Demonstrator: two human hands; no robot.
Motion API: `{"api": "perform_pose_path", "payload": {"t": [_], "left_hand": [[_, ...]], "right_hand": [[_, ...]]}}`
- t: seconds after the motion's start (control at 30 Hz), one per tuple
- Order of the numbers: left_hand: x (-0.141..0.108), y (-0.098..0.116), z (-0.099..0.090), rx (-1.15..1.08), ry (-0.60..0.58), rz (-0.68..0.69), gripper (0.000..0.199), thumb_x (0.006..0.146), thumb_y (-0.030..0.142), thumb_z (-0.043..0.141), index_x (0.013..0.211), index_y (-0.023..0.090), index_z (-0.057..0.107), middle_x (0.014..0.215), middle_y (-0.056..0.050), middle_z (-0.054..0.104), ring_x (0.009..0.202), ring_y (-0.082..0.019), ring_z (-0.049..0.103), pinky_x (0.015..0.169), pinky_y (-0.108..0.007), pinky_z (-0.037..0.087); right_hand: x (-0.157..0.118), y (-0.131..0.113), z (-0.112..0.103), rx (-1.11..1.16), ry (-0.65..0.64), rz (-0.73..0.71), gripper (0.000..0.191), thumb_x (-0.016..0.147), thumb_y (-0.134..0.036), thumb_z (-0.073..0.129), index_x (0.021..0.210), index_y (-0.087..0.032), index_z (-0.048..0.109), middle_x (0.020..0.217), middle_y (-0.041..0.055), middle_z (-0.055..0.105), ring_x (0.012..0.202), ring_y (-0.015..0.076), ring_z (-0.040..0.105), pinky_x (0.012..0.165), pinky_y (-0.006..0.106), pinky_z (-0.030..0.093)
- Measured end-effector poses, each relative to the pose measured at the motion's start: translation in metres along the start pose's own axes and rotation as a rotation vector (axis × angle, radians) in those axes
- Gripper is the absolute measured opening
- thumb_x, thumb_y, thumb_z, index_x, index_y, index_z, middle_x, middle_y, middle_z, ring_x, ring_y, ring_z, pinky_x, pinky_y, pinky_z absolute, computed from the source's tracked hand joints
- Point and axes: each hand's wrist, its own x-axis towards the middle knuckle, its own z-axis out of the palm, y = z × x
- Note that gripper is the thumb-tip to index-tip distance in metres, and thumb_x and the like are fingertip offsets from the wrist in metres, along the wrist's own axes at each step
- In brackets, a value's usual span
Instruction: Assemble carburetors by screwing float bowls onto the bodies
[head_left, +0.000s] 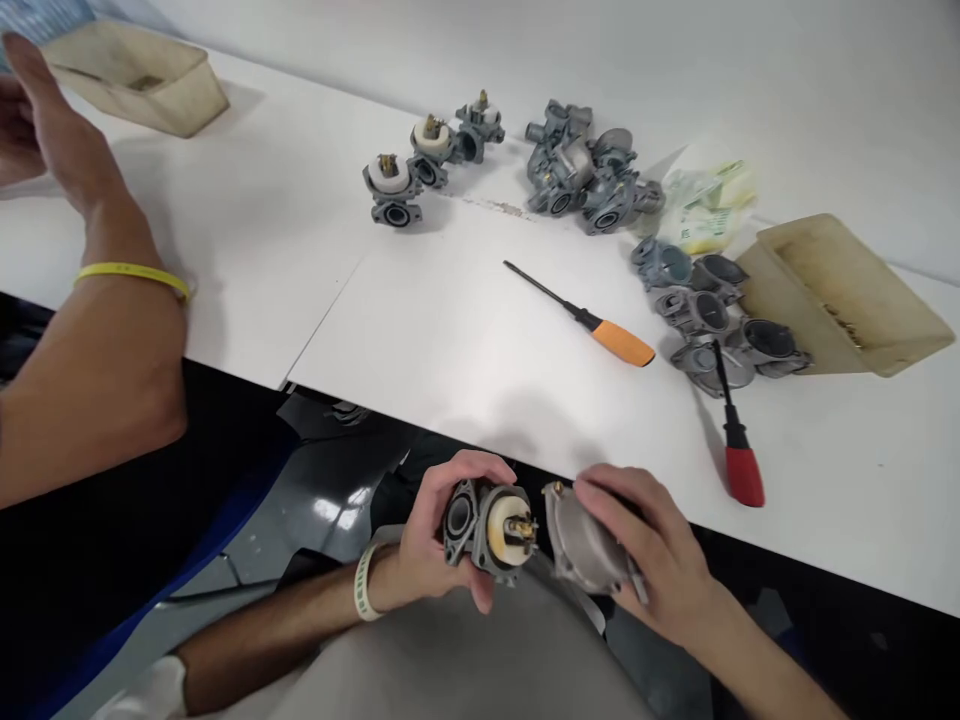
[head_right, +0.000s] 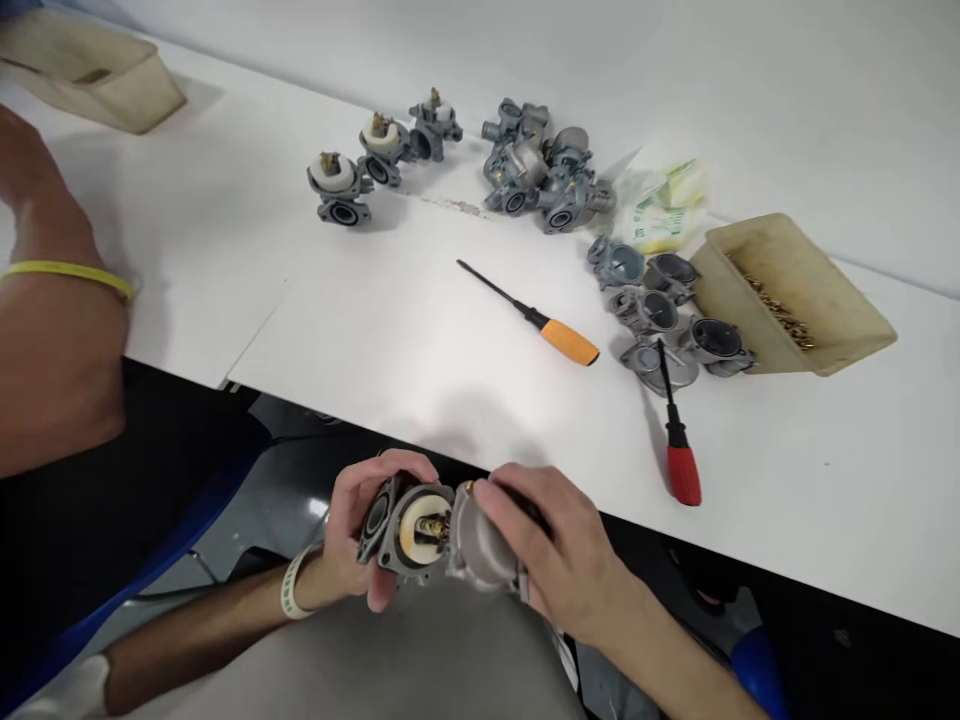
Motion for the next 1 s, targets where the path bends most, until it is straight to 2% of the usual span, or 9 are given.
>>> {"api": "perform_pose_path", "payload": {"t": [0.13, 0.27, 0.47, 0.53, 0.6, 0.7, 0.8, 0.93, 1.0], "left_hand": [[-0.005, 0.003, -0.003, 0.007, -0.058, 0.03, 0.098, 0.071, 0.062, 0.08, 0.153, 0.031, 0.035, 0.111, -0.01, 0.063, 0.09, -0.02, 0.067, 0.077, -0.032, 0.058], [-0.004, 0.005, -0.007, 0.077, -0.104, 0.211, 0.107, 0.069, 0.061, 0.082, 0.157, 0.025, 0.031, 0.114, -0.012, 0.062, 0.096, -0.022, 0.066, 0.081, -0.034, 0.059], [-0.002, 0.001, -0.007, 0.323, 0.012, 0.567, 0.112, 0.067, 0.062, 0.085, 0.154, 0.012, 0.036, 0.103, -0.009, 0.06, 0.092, -0.018, 0.062, 0.076, -0.028, 0.06], [-0.003, 0.0, -0.009, 0.346, 0.049, 0.627, 0.105, 0.072, 0.059, 0.084, 0.153, 0.011, 0.037, 0.104, -0.008, 0.059, 0.095, -0.018, 0.061, 0.075, -0.026, 0.061], [-0.003, 0.001, -0.011, 0.359, 0.016, 0.66, 0.096, 0.076, 0.051, 0.083, 0.151, 0.014, 0.037, 0.11, -0.009, 0.057, 0.101, -0.02, 0.061, 0.077, -0.025, 0.061], [-0.003, 0.005, -0.015, 0.374, -0.064, 0.698, 0.092, 0.073, 0.042, 0.086, 0.148, 0.019, 0.038, 0.117, -0.008, 0.054, 0.105, -0.021, 0.059, 0.082, -0.024, 0.062], [-0.004, 0.012, -0.017, 0.354, -0.076, 0.674, 0.086, 0.071, 0.036, 0.086, 0.143, 0.02, 0.042, 0.113, -0.008, 0.053, 0.106, -0.022, 0.058, 0.089, -0.025, 0.061], [-0.015, 0.02, -0.016, 0.283, -0.087, 0.538, 0.033, 0.09, 0.032, 0.063, 0.121, 0.025, 0.055, 0.112, -0.009, 0.054, 0.111, -0.022, 0.059, 0.091, -0.027, 0.06], [-0.023, 0.021, -0.015, 0.24, -0.071, 0.486, 0.024, 0.093, 0.03, 0.057, 0.116, 0.026, 0.057, 0.116, -0.009, 0.056, 0.114, -0.023, 0.06, 0.092, -0.03, 0.06]], "right_hand": [[-0.001, -0.022, 0.013, -0.012, 0.01, -0.078, 0.032, 0.091, -0.012, 0.045, 0.121, -0.018, 0.053, 0.106, 0.013, 0.057, 0.096, 0.0185, 0.06, 0.076, 0.032, 0.056], [-0.001, -0.029, 0.015, -0.022, 0.07, -0.062, 0.03, 0.087, -0.006, 0.047, 0.114, -0.017, 0.055, 0.109, 0.0125, 0.053, 0.092, 0.0168, 0.058, 0.072, 0.031, 0.054], [0.002, -0.039, 0.013, 0.004, 0.089, -0.001, 0.045, 0.099, -0.02, 0.041, 0.143, -0.014, 0.048, 0.11, 0.013, 0.05, 0.094, 0.0194, 0.056, 0.073, 0.032, 0.051], [0.003, -0.042, 0.015, 0.014, 0.1, 0.01, 0.051, 0.102, -0.026, 0.038, 0.152, -0.015, 0.043, 0.11, 0.0131, 0.049, 0.095, 0.02, 0.056, 0.074, 0.032, 0.051], [0.004, -0.045, 0.017, 0.029, 0.096, 0.024, 0.055, 0.103, -0.027, 0.038, 0.157, -0.017, 0.037, 0.112, 0.0133, 0.049, 0.096, 0.0201, 0.056, 0.075, 0.032, 0.051], [0.005, -0.047, 0.02, 0.058, 0.089, 0.058, 0.06, 0.102, -0.025, 0.044, 0.161, -0.02, 0.032, 0.114, 0.0136, 0.049, 0.099, 0.0205, 0.055, 0.076, 0.032, 0.051], [0.003, -0.048, 0.021, 0.088, 0.087, 0.09, 0.063, 0.099, -0.019, 0.049, 0.16, -0.022, 0.034, 0.116, 0.0135, 0.05, 0.101, 0.0208, 0.054, 0.078, 0.032, 0.052], [-0.002, -0.046, 0.022, 0.121, 0.088, 0.131, 0.059, 0.094, -0.02, 0.053, 0.153, -0.022, 0.045, 0.116, 0.0134, 0.051, 0.104, 0.0224, 0.054, 0.079, 0.032, 0.053], [-0.002, -0.047, 0.023, 0.132, 0.074, 0.153, 0.054, 0.094, -0.027, 0.054, 0.148, -0.021, 0.048, 0.116, 0.014, 0.051, 0.104, 0.0233, 0.053, 0.079, 0.033, 0.053]]}}
